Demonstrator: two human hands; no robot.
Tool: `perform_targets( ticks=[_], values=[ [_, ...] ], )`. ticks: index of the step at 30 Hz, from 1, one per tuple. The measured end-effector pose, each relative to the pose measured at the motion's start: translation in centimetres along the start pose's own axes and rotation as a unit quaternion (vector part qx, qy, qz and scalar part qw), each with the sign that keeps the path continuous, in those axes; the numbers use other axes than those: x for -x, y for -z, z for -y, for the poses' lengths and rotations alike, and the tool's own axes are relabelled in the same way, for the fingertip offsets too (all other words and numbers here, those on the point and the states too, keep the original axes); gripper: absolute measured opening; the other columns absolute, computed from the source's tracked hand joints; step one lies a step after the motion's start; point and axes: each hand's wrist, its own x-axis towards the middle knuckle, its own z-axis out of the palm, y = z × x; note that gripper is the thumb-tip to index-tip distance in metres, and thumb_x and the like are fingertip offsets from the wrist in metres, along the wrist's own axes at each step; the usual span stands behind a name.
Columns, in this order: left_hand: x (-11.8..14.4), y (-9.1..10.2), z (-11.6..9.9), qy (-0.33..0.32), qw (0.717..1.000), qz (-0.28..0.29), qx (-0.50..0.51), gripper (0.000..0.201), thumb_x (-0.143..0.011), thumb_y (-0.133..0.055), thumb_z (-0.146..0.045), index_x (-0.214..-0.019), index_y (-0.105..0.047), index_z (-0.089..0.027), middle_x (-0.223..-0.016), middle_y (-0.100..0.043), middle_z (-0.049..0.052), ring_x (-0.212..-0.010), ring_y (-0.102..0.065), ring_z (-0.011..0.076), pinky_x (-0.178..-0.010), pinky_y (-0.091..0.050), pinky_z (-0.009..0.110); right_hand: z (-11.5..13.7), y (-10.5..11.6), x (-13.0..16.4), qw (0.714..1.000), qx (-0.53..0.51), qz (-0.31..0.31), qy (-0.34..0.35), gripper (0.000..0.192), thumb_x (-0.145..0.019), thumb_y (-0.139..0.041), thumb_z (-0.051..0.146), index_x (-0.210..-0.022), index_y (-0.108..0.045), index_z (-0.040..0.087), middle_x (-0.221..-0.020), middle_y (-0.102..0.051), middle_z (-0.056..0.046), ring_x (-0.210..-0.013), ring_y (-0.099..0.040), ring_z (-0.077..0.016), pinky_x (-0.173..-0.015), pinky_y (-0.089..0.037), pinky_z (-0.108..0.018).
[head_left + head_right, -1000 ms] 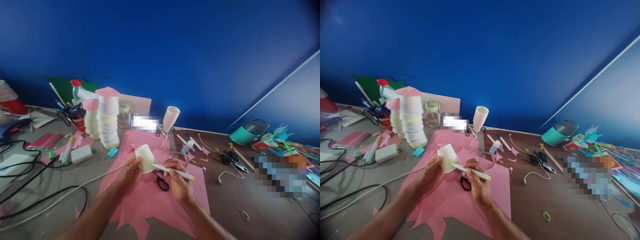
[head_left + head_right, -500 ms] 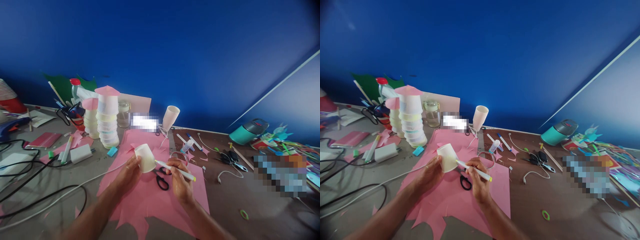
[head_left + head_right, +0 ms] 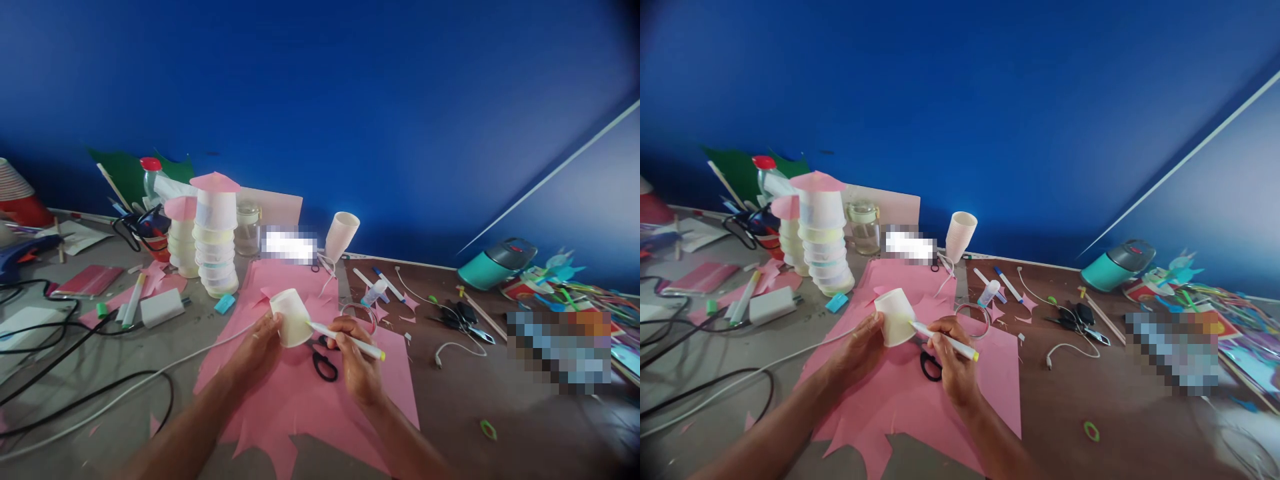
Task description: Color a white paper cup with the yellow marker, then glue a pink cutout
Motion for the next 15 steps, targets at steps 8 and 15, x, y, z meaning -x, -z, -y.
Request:
perform_targets(
  ticks=[8, 15],
  values=[
    [-0.1, 0.28, 0.12, -0.012, 1.0, -0.005, 0.02, 0.039, -0.081, -0.077, -0.046, -0.098, -0.076, -0.011, -0.091, -0.078, 0.01, -0.085, -0.069, 0.0248, -0.085, -0.05, 0.035, 0.02, -0.03, -0.34, 1.0, -0.005, -0.004, -0.012, 0.029, -0.086, -0.068, 0.051, -0.085, -0.072, 0.022, -0.072, -0.06, 0.0, -0.065, -0.058, -0.0142, -0.057, -0.058, -0.028],
    [-0.19, 0.29, 0.33, -0.01, 0.999, -0.013, 0.034, 0.037, -0.075, -0.082, -0.044, -0.093, -0.078, -0.012, -0.087, -0.077, 0.009, -0.082, -0.069, 0.0225, -0.081, -0.052, 0.031, -0.02, 0.07, -0.05, 0.997, -0.045, 0.01, 0.062, 0.021, -0.092, -0.065, 0.042, -0.089, -0.074, 0.023, -0.084, -0.063, -0.001, -0.064, -0.058, -0.0118, -0.058, -0.053, -0.027]
  ],
)
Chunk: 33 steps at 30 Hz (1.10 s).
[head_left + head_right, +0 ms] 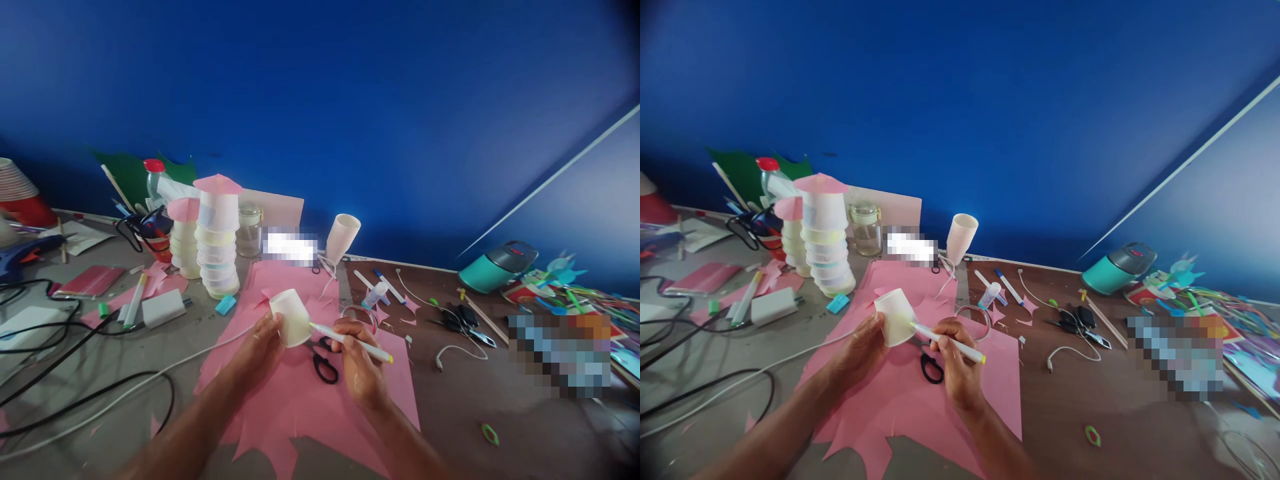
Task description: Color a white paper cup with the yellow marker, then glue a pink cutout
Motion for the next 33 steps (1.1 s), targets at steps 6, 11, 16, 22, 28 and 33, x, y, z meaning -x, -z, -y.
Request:
perform_targets(
  ticks=[6, 11, 16, 22, 28, 33],
  values=[
    [0.4, -0.8, -0.4, -0.009, 0.999, 0.025, -0.018, 0.035, -0.078, -0.08, -0.044, -0.097, -0.078, -0.014, -0.086, -0.076, 0.007, -0.084, -0.069, 0.0234, -0.074, -0.051, 0.03, 1.0, -0.3, 0.3, 0.986, 0.121, 0.095, 0.069, 0.019, -0.097, -0.057, 0.037, -0.096, -0.07, 0.024, -0.07, -0.062, -0.003, -0.08, -0.059, -0.0206, -0.067, -0.051, -0.033],
    [0.4, -0.9, -0.6, 0.001, 0.999, 0.033, -0.026, 0.036, -0.074, -0.083, -0.043, -0.097, -0.076, -0.016, -0.084, -0.075, 0.007, -0.086, -0.069, 0.0244, -0.078, -0.052, 0.033, 1.4, -0.8, 0.2, 0.973, 0.156, 0.1, 0.134, 0.016, -0.097, -0.055, 0.027, -0.101, -0.071, 0.025, -0.077, -0.066, -0.003, -0.082, -0.059, -0.0206, -0.07, -0.051, -0.034],
    [0.4, -1.0, -0.7, 0.004, 0.999, 0.034, -0.042, 0.037, -0.075, -0.082, -0.044, -0.098, -0.075, -0.016, -0.086, -0.075, 0.007, -0.083, -0.069, 0.0233, -0.075, -0.051, 0.032, 1.2, -0.8, 0.2, 0.97, 0.169, 0.104, 0.143, 0.019, -0.095, -0.055, 0.022, -0.104, -0.071, 0.028, -0.079, -0.067, -0.003, -0.082, -0.06, -0.0213, -0.072, -0.052, -0.035],
    [0.7, -1.3, -0.8, 0.008, 0.999, 0.027, -0.034, 0.035, -0.077, -0.081, -0.04, -0.103, -0.075, -0.017, -0.088, -0.076, 0.005, -0.082, -0.069, 0.0224, -0.08, -0.05, 0.032, 1.1, -0.9, 0.2, 0.971, 0.176, 0.097, 0.13, 0.02, -0.093, -0.057, 0.021, -0.103, -0.072, 0.029, -0.079, -0.067, -0.003, -0.082, -0.061, -0.0224, -0.072, -0.051, -0.036],
    [0.4, -0.6, -0.4, 0.004, 1.0, 0.014, -0.023, 0.031, -0.079, -0.079, -0.037, -0.101, -0.074, -0.017, -0.086, -0.076, 0.006, -0.081, -0.069, 0.0228, -0.078, -0.051, 0.033, 1.2, -1.0, 0.1, 0.971, 0.186, 0.08, 0.13, 0.017, -0.093, -0.057, 0.024, -0.099, -0.073, 0.027, -0.079, -0.066, -0.004, -0.08, -0.061, -0.0223, -0.069, -0.052, -0.036],
    [-0.2, 0.3, -0.2, -0.018, 1.0, 0.021, -0.009, 0.028, -0.079, -0.079, -0.036, -0.097, -0.074, -0.015, -0.092, -0.077, 0.008, -0.096, -0.069, 0.027, -0.087, -0.051, 0.036, 1.0, -0.5, -0.1, 0.976, 0.186, 0.072, 0.083, 0.015, -0.093, -0.057, 0.028, -0.092, -0.072, 0.024, -0.08, -0.065, -0.004, -0.079, -0.061, -0.0217, -0.07, -0.052, -0.036]
  ],
)
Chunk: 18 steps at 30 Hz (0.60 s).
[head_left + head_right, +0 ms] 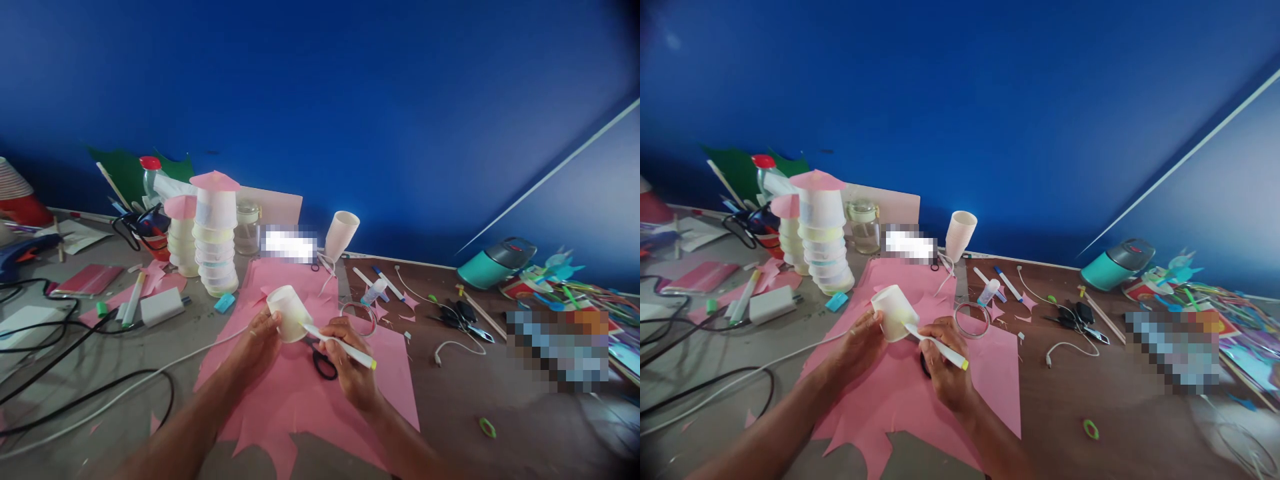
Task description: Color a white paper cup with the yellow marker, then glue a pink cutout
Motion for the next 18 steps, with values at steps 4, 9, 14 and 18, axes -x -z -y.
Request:
perform_targets(
  ticks=[4, 9, 14, 18],
  values=[
    [-0.17, 0.25, -0.09, 0.0, 1.0, -0.003, 0.008, 0.033, -0.079, -0.08, -0.037, -0.102, -0.074, -0.015, -0.096, -0.077, 0.009, -0.098, -0.069, 0.0273, -0.09, -0.051, 0.037, -0.26, 0.28, -0.12, 1.0, -0.004, -0.005, -0.027, 0.017, -0.092, -0.057, 0.031, -0.087, -0.071, 0.023, -0.073, -0.061, -0.002, -0.072, -0.059, -0.019, -0.062, -0.049, -0.031],
    [-0.19, 0.15, -0.24, -0.006, 0.999, -0.019, 0.026, 0.031, -0.077, -0.083, -0.035, -0.098, -0.075, -0.014, -0.091, -0.077, 0.008, -0.091, -0.07, 0.0247, -0.084, -0.053, 0.033, -0.16, 0.41, -0.35, 0.996, -0.041, -0.02, -0.071, 0.021, -0.091, -0.059, 0.035, -0.082, -0.072, 0.022, -0.078, -0.06, -0.002, -0.063, -0.057, -0.0147, -0.053, -0.049, -0.026],
    [-0.23, 0.28, -0.28, -0.009, 1.0, -0.013, 0.011, 0.03, -0.078, -0.081, -0.037, -0.098, -0.076, -0.014, -0.092, -0.077, 0.009, -0.093, -0.07, 0.0261, -0.084, -0.053, 0.034, -0.39, 0.67, -0.57, 0.994, -0.052, -0.019, -0.094, 0.019, -0.089, -0.06, 0.035, -0.081, -0.072, 0.022, -0.074, -0.061, -0.001, -0.058, -0.055, -0.0139, -0.052, -0.049, -0.026],
    [-0.15, 0.47, -0.03, -0.007, 1.0, -0.026, 0.002, 0.03, -0.078, -0.081, -0.039, -0.096, -0.076, -0.015, -0.091, -0.076, 0.007, -0.085, -0.068, 0.0215, -0.077, -0.052, 0.029, -0.93, 0.92, -0.35, 0.992, -0.096, -0.034, -0.074, 0.02, -0.092, -0.059, 0.035, -0.084, -0.073, 0.023, -0.079, -0.061, -0.001, -0.059, -0.056, -0.0132, -0.054, -0.05, -0.027]
  ],
)
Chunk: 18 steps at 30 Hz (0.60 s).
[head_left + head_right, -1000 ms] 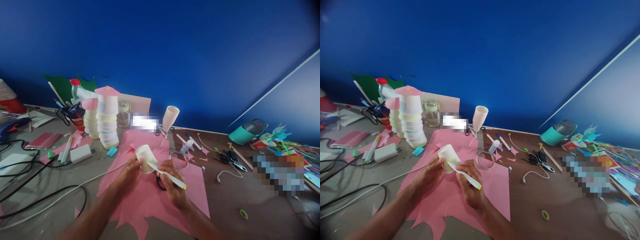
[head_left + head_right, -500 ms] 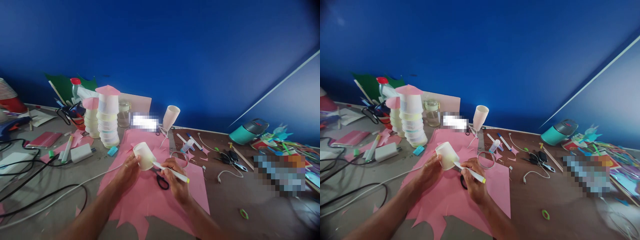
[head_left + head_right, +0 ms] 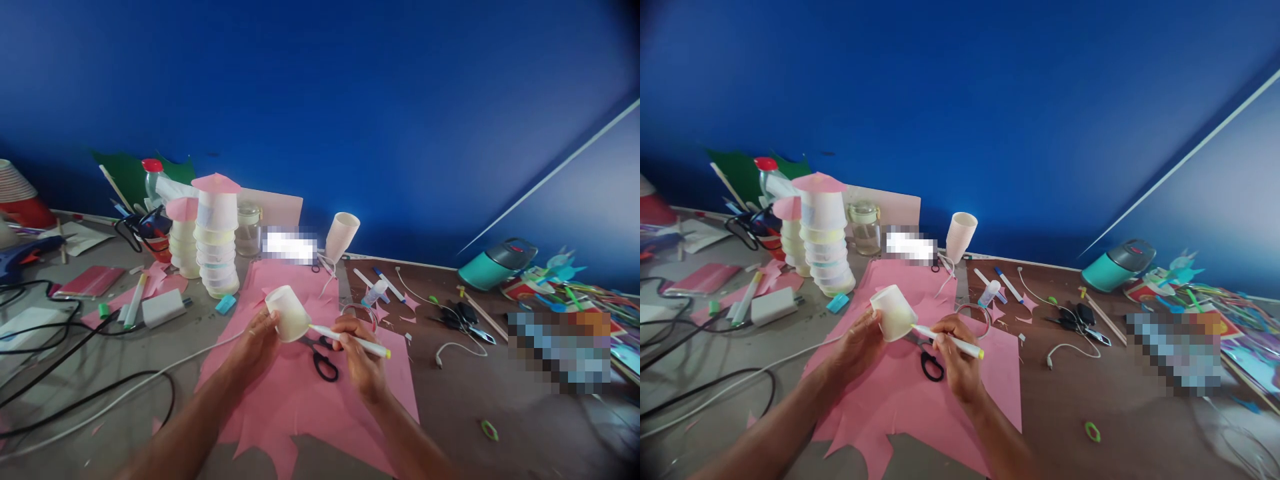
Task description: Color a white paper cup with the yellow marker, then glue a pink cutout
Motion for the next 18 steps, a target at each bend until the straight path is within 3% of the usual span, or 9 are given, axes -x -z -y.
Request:
perform_targets(
  ticks=[4, 10, 18],
  values=[
    [0.3, -0.5, 0.0, 0.003, 1.0, 0.008, -0.018, 0.033, -0.077, -0.081, -0.041, -0.095, -0.077, -0.014, -0.086, -0.076, 0.007, -0.082, -0.068, 0.0217, -0.081, -0.051, 0.032, 0.2, -0.1, 0.4, 1.0, -0.026, 0.012, 0.007, 0.018, -0.092, -0.061, 0.037, -0.091, -0.074, 0.024, -0.084, -0.062, -0.003, -0.069, -0.06, -0.0163, -0.058, -0.053, -0.029],
    [0.7, -1.8, -0.6, 0.01, 0.998, 0.041, -0.051, 0.032, -0.078, -0.079, -0.042, -0.095, -0.075, -0.015, -0.085, -0.075, 0.007, -0.078, -0.068, 0.0225, -0.078, -0.05, 0.033, 1.4, -1.0, 0.5, 0.993, 0.06, 0.073, 0.07, 0.016, -0.094, -0.059, 0.032, -0.095, -0.074, 0.025, -0.078, -0.066, -0.004, -0.075, -0.06, -0.0195, -0.065, -0.053, -0.033],
    [0.8, -1.5, -0.3, 0.011, 0.999, 0.03, -0.042, 0.028, -0.077, -0.079, -0.037, -0.096, -0.073, -0.017, -0.085, -0.075, 0.006, -0.077, -0.067, 0.0219, -0.074, -0.049, 0.031, 1.5, -1.4, 0.6, 0.985, 0.084, 0.085, 0.121, 0.017, -0.094, -0.056, 0.026, -0.101, -0.072, 0.028, -0.076, -0.068, -0.004, -0.08, -0.06, -0.023, -0.068, -0.05, -0.037]
  ],
)
